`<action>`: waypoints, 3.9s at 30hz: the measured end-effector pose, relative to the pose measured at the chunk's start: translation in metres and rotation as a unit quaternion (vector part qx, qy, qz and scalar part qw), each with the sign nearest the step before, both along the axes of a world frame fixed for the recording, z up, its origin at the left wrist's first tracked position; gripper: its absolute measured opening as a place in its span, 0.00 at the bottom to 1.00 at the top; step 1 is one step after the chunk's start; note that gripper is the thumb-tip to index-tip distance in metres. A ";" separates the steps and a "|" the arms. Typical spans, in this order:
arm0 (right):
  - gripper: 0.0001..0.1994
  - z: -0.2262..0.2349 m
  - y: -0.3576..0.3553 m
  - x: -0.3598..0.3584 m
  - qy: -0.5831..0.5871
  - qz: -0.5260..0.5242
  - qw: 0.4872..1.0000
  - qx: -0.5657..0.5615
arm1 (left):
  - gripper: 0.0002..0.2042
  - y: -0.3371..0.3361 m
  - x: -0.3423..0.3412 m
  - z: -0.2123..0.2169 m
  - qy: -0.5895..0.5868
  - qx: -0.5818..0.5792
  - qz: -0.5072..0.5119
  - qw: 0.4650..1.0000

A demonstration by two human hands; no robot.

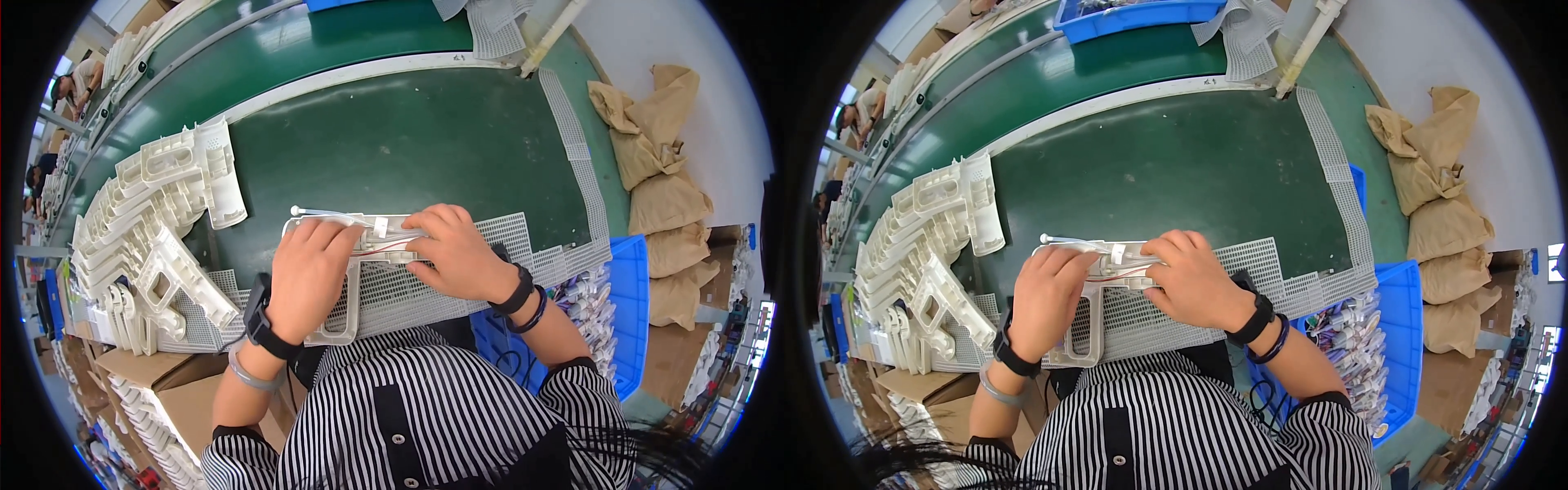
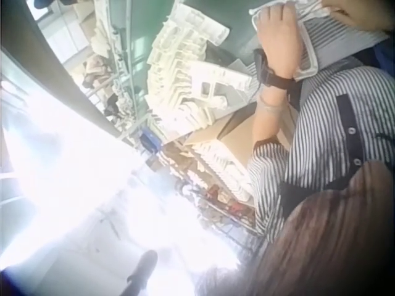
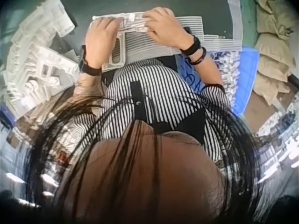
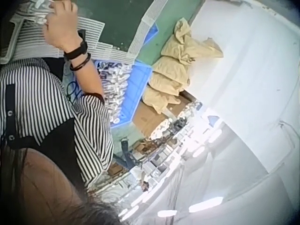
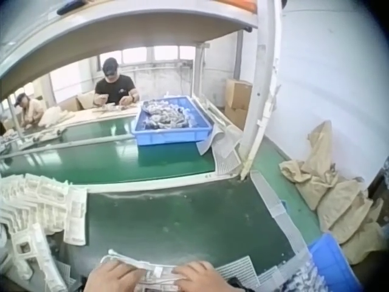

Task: Assembling internal electronic components including a motor, wires, and circuit board into a handheld white plastic casing.

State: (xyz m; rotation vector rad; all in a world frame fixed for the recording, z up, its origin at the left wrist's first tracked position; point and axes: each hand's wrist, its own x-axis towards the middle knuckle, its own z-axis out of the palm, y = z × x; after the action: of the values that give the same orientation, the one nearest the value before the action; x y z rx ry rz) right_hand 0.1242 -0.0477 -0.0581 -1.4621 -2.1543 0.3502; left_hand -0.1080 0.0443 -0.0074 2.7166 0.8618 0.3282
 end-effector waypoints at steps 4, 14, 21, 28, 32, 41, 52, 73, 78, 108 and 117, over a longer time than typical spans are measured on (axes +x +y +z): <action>0.12 0.001 -0.003 -0.001 0.018 -0.016 1.000 -0.020 | 0.17 0.024 0.023 -0.011 -0.030 0.046 -0.094 0.994; 0.11 -0.005 -0.009 -0.005 0.017 -0.088 0.996 0.023 | 0.17 0.031 0.042 0.004 0.014 0.002 -0.200 0.980; 0.13 -0.010 -0.004 -0.002 0.024 -0.079 0.997 0.011 | 0.16 -0.030 0.053 -0.032 -0.001 0.042 -0.083 0.996; 0.12 -0.010 -0.006 0.003 0.012 -0.061 0.998 0.010 | 0.16 -0.036 0.056 -0.043 -0.065 0.056 -0.014 0.996; 0.15 0.004 -0.010 0.015 0.040 -0.029 0.999 -0.011 | 0.17 -0.040 0.056 -0.041 -0.048 0.062 0.007 0.997; 0.15 0.081 -0.010 0.091 0.015 -0.024 0.993 -0.114 | 0.20 -0.056 -0.018 0.011 -0.091 -0.014 0.102 0.991; 0.14 0.036 0.173 -0.002 -0.024 0.137 0.842 -0.522 | 0.17 -0.110 -0.110 -0.033 -0.057 -0.200 0.282 0.937; 0.13 0.048 0.161 0.015 0.394 0.032 0.794 -0.461 | 0.13 -0.071 -0.173 -0.026 -0.479 -0.267 0.345 0.762; 0.09 0.081 0.290 -0.009 0.459 0.024 0.812 -0.361 | 0.11 -0.062 -0.207 -0.064 -0.476 -0.135 0.466 0.734; 0.20 -0.021 0.754 -0.049 0.627 -0.198 0.683 -0.317 | 0.15 0.115 -0.203 -0.175 -0.324 -0.031 0.487 0.810; 0.23 0.125 0.622 -0.073 0.189 -0.042 0.889 -0.415 | 0.16 -0.019 -0.222 -0.087 -0.303 -0.207 0.555 0.746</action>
State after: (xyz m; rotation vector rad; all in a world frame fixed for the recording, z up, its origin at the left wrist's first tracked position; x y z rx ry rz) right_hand 0.0517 0.5745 0.0671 -1.6963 -1.6611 1.5283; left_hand -0.3296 0.0249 -0.0946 1.2390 1.9038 1.0051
